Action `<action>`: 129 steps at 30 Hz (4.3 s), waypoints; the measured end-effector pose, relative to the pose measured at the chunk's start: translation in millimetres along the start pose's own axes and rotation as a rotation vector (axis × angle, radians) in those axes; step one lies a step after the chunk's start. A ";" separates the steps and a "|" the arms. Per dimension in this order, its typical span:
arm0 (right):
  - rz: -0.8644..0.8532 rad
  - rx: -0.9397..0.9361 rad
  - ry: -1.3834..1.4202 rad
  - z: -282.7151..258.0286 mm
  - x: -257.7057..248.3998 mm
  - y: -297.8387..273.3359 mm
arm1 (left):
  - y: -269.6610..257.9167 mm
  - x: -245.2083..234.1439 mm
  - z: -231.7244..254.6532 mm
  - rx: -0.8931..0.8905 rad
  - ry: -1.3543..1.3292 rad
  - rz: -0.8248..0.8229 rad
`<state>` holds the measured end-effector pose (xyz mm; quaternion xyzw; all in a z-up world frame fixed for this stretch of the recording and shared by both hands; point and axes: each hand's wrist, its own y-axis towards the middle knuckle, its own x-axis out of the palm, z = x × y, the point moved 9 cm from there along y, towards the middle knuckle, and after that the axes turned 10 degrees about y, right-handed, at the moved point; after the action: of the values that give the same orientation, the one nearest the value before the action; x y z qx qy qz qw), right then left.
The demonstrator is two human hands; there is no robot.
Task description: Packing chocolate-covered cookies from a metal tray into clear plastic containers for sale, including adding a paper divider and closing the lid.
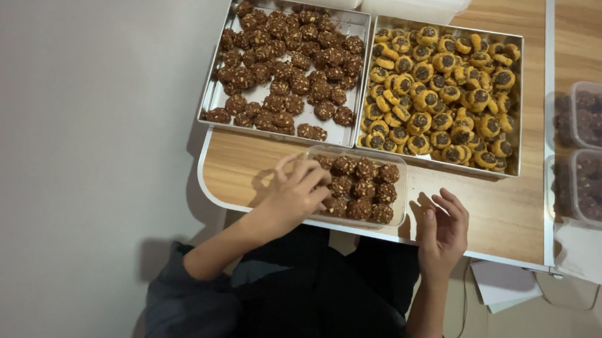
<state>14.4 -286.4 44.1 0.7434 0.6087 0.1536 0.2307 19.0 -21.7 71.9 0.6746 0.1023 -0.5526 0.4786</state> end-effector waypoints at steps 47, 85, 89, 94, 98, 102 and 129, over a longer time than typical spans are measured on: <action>-0.011 0.061 -0.088 -11.7 5.5 -3.8 | 0.5 -27.4 -201.3 -0.799 0.132 -0.539; -0.025 0.059 -0.065 -10.8 6.2 -3.6 | 10.0 -33.2 -129.7 -0.563 0.187 -0.076; -0.038 0.057 -0.019 -6.8 6.0 -4.6 | 7.2 -27.9 -175.5 -0.847 0.076 -0.125; -0.021 0.056 -0.017 -7.9 5.7 -3.6 | 0.1 1.4 -212.0 -0.846 0.133 -0.181; -0.021 0.067 -0.008 -9.0 6.3 -4.4 | 3.6 2.7 -212.2 -0.877 0.170 -0.362; -0.014 0.047 -0.109 -12.1 5.2 -2.7 | 25.2 7.3 -220.3 -0.884 0.180 -0.356; 0.020 0.054 -0.072 -6.8 1.3 -4.8 | 162.0 118.9 -224.4 -0.513 0.301 -0.630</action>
<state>7.2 -283.3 47.3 0.7605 0.5963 0.1127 0.2310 316.2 17.7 42.4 0.5428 0.5061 -0.5238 0.4182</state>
